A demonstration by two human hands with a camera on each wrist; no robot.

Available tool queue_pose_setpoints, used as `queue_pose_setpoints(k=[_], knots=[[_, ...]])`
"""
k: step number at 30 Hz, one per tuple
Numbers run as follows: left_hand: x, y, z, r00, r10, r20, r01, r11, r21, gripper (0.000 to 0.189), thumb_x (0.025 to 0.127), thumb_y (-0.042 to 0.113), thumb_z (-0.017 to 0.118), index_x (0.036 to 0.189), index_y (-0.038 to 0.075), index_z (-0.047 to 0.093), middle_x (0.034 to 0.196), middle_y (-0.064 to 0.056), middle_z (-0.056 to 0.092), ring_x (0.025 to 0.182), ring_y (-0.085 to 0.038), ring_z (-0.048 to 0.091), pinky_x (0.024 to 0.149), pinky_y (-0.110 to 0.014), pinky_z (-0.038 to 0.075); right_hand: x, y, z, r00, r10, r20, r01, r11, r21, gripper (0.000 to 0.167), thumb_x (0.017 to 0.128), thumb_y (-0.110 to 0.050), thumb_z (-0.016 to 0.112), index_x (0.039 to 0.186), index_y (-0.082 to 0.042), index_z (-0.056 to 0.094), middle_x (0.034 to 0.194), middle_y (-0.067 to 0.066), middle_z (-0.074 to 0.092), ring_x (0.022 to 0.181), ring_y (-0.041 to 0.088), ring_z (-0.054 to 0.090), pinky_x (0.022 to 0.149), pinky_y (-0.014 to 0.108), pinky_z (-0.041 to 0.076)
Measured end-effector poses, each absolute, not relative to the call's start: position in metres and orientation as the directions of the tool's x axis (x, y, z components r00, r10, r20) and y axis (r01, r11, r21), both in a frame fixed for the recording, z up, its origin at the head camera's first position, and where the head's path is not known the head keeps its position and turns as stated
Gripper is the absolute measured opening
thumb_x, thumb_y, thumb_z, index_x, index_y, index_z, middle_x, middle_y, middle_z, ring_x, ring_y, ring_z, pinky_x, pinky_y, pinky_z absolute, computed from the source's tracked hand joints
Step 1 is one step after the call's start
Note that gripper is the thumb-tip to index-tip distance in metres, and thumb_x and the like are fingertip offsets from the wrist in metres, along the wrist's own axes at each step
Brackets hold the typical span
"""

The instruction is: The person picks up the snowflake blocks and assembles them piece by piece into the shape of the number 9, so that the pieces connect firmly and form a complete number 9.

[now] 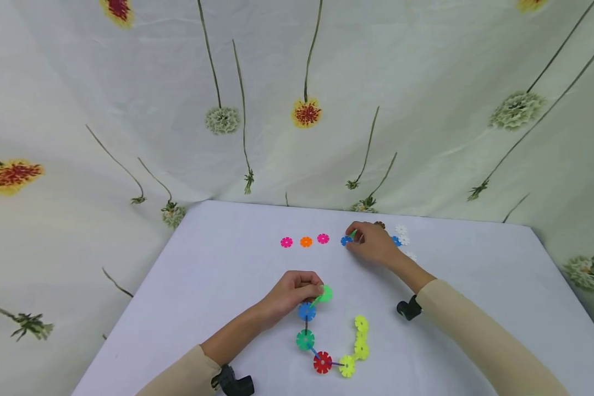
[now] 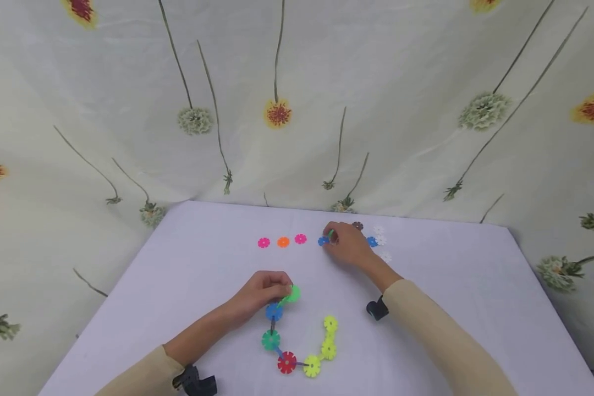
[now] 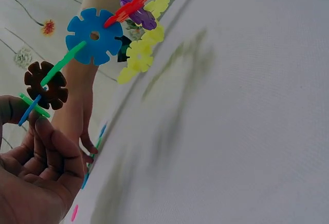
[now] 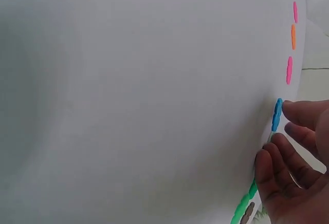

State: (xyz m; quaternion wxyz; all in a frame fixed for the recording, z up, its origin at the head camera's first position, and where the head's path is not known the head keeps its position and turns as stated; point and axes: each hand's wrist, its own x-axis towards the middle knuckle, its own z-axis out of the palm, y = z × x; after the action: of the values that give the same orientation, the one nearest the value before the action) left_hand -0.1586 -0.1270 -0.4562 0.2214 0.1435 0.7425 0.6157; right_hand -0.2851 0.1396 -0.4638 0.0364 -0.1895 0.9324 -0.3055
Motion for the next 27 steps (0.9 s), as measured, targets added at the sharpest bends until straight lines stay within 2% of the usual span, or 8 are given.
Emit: queue_pose_setpoints(k=[6,16,24,27], knots=[[-0.159,-0.127,-0.456,-0.857,0.495,-0.143,-0.054,0.19,0.98,0.025,0.103,0.022,0.066,0.11,-0.002,0.07,0.083,0.008,0.065,0.08,-0.011,0.059,0.078,-0.02,0.054,-0.291,0.136,-0.463,-0.932,-0.363,0.008,-0.305,0.773,-0.556,0.025,0.096,-0.023,0.078,0.118,-0.011,0.074,0.105,0.01,0.071,0.093,0.024,0.065,0.083,0.04,0.055],[-0.16,-0.127,-0.456,-0.857,0.497,-0.139,-0.047,0.193,0.98,0.023,0.104,0.021,0.065,0.109,0.0,0.07,0.083,0.007,0.064,0.081,-0.012,0.058,0.078,-0.022,0.054,-0.289,0.129,-0.468,-0.929,-0.364,0.068,-0.34,0.764,-0.549,0.025,0.095,-0.017,0.079,0.115,-0.008,0.066,0.118,0.016,0.065,0.104,0.029,0.062,0.096,0.049,0.056],[-0.161,-0.126,-0.457,-0.858,0.494,-0.142,-0.046,0.201,0.978,0.024,0.103,0.022,0.065,0.109,0.0,0.07,0.083,0.007,0.064,0.081,-0.012,0.058,0.077,-0.021,0.053,-0.277,0.135,-0.468,-0.914,-0.392,0.11,-0.361,0.654,-0.665,0.019,0.098,-0.004,0.071,0.116,-0.005,0.064,0.116,0.015,0.073,0.103,0.029,0.071,0.097,0.049,0.06],[-0.162,-0.125,-0.457,-0.858,0.494,-0.142,-0.049,0.198,0.979,0.026,0.103,0.023,0.065,0.109,-0.002,0.069,0.084,0.007,0.064,0.081,-0.012,0.058,0.077,-0.02,0.053,-0.272,0.14,-0.467,-0.923,-0.376,0.086,-0.309,0.588,-0.748,0.017,0.099,-0.004,0.071,0.116,-0.003,0.066,0.114,0.017,0.072,0.099,0.027,0.072,0.092,0.041,0.061]])
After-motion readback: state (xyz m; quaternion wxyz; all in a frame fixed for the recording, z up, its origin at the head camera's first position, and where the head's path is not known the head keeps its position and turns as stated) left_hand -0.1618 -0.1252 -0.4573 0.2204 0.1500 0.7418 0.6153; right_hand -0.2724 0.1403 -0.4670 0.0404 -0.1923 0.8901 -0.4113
